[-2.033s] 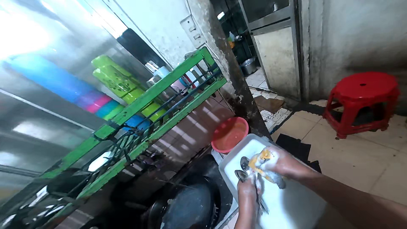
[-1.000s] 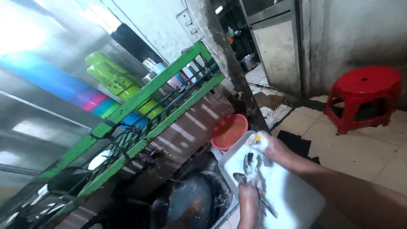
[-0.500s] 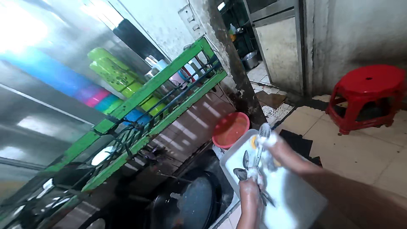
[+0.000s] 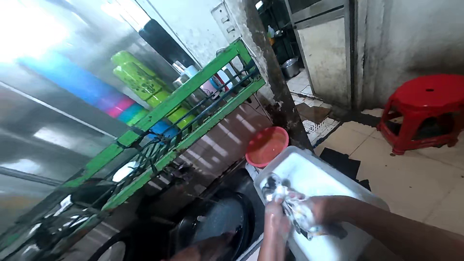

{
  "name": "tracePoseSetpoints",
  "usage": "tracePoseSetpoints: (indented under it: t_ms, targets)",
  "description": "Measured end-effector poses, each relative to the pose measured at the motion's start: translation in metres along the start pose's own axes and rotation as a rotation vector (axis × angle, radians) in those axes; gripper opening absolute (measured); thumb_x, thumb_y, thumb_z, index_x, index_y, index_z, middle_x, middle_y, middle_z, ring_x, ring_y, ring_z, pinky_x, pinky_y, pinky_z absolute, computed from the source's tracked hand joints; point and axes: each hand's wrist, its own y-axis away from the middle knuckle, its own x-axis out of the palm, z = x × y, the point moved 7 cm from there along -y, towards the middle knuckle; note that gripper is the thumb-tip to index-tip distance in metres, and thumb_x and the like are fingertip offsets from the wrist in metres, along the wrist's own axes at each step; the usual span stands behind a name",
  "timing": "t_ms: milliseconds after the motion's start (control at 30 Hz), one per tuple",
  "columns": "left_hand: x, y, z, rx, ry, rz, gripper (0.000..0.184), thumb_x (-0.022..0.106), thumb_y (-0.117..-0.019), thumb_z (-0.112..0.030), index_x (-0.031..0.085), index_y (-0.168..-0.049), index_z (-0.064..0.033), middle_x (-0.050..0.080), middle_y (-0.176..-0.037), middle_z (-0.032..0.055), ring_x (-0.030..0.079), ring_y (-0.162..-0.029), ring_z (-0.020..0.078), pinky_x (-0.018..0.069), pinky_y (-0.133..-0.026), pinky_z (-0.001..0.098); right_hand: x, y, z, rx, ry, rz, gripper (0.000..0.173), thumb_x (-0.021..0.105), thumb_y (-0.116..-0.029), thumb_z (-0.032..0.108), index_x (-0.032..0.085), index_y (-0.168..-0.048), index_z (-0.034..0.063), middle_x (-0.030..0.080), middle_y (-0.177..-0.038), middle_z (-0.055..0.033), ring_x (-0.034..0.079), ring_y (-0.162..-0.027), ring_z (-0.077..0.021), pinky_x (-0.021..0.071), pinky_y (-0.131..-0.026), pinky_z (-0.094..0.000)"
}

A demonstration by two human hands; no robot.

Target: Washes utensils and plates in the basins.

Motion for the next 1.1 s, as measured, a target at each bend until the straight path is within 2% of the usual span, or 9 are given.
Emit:
tracePoseSetpoints:
  t_ms: [67,133,233,300,467,633,833,1000,1100]
  targets:
    - [-0.011,-0.011,-0.006,0.008,0.071,-0.005,0.027,0.034,-0.1107,-0.017,0.054,-0.098,-0.0019,0.053,-0.060,0.0034,0.057,-0.050,0.0157,0.0570,-0.053,0.0340,0.002,0.008,-0.017,0.022,-0.040,0.037,0.039,0.069,-0.0955,0.014,0.058,-0.128,-0.0053,0.064,-0.111,-0.0274,0.064,-0.100,-0.0388,0.0494,-0.086,-0.0577]
    - [-0.015,-0.014,-0.010,0.028,0.017,0.016,0.030,0.036,-0.1111,-0.016,0.055,-0.094,-0.0008,0.047,-0.054,0.0001,0.048,-0.041,0.0104,0.0477,-0.042,0.0257,-0.016,0.016,-0.030,0.013,-0.172,-0.091,0.036,0.068,-0.0954,0.010,0.058,-0.128,-0.0032,0.064,-0.108,-0.0224,0.064,-0.096,-0.0310,0.0516,-0.085,-0.0499]
    - [-0.003,-0.005,0.005,-0.088,-0.261,0.033,0.030,0.043,-0.1100,-0.016,0.055,-0.087,-0.0004,0.049,-0.055,0.0020,0.047,-0.041,0.0100,0.0448,-0.040,0.0238,-0.061,0.031,-0.026,0.093,-0.398,-0.489,0.040,0.078,-0.0908,0.021,0.064,-0.124,0.0047,0.069,-0.106,-0.0139,0.067,-0.094,-0.0236,0.0543,-0.086,-0.0454]
    - [0.010,0.003,0.018,-0.157,-0.417,0.082,0.031,0.045,-0.1091,-0.014,0.053,-0.082,-0.0007,0.050,-0.054,0.0022,0.048,-0.041,0.0101,0.0449,-0.041,0.0241,-0.076,0.035,-0.019,0.100,-0.423,-0.618,0.042,0.082,-0.0873,0.024,0.066,-0.123,0.0082,0.070,-0.106,-0.0106,0.067,-0.096,-0.0215,0.0545,-0.087,-0.0444]
    - [0.024,0.011,0.015,-0.097,-0.448,0.019,0.022,0.052,-0.1073,-0.013,0.058,-0.098,0.0051,0.057,-0.063,0.0072,0.054,-0.045,0.0120,0.0496,-0.043,0.0246,-0.078,0.035,-0.038,0.147,-0.431,-0.810,0.040,0.077,-0.0912,0.021,0.066,-0.125,0.0038,0.069,-0.115,-0.0169,0.066,-0.106,-0.0289,0.0520,-0.094,-0.0508]
    - [0.017,0.011,0.014,0.001,-0.669,-0.116,0.012,0.055,-0.1022,-0.005,0.058,-0.103,0.0065,0.056,-0.064,0.0078,0.055,-0.049,0.0134,0.0502,-0.049,0.0283,-0.053,0.022,-0.031,0.089,-0.476,-0.624,0.042,0.071,-0.0959,0.019,0.060,-0.133,0.0023,0.066,-0.121,-0.0184,0.064,-0.111,-0.0279,0.0499,-0.100,-0.0475]
    - [0.016,0.013,0.019,0.025,-0.660,-0.170,0.017,0.057,-0.1035,-0.010,0.061,-0.106,0.0056,0.057,-0.069,0.0088,0.055,-0.053,0.0146,0.0499,-0.052,0.0302,-0.075,0.022,-0.044,0.144,-0.218,-0.866,0.036,0.068,-0.0979,0.031,0.066,-0.124,0.0062,0.070,-0.108,-0.0178,0.069,-0.102,-0.0341,0.0535,-0.090,-0.0576]
    - [0.011,0.023,0.014,0.008,-0.821,-0.171,0.023,0.055,-0.1040,-0.010,0.060,-0.118,0.0073,0.063,-0.086,0.0157,0.060,-0.070,0.0210,0.0535,-0.067,0.0383,-0.048,0.012,-0.029,0.138,-0.171,-0.561,0.038,0.063,-0.1008,0.026,0.061,-0.134,0.0072,0.066,-0.125,-0.0189,0.065,-0.115,-0.0348,0.0494,-0.100,-0.0561]
    - [0.004,0.020,0.029,-0.004,-0.687,-0.172,0.018,0.056,-0.1039,-0.011,0.062,-0.109,0.0050,0.059,-0.074,0.0104,0.057,-0.058,0.0160,0.0512,-0.056,0.0325,-0.072,0.016,-0.049,0.150,-0.066,-0.735,0.035,0.065,-0.1003,0.031,0.065,-0.128,0.0091,0.070,-0.113,-0.0186,0.068,-0.105,-0.0367,0.0526,-0.092,-0.0594]
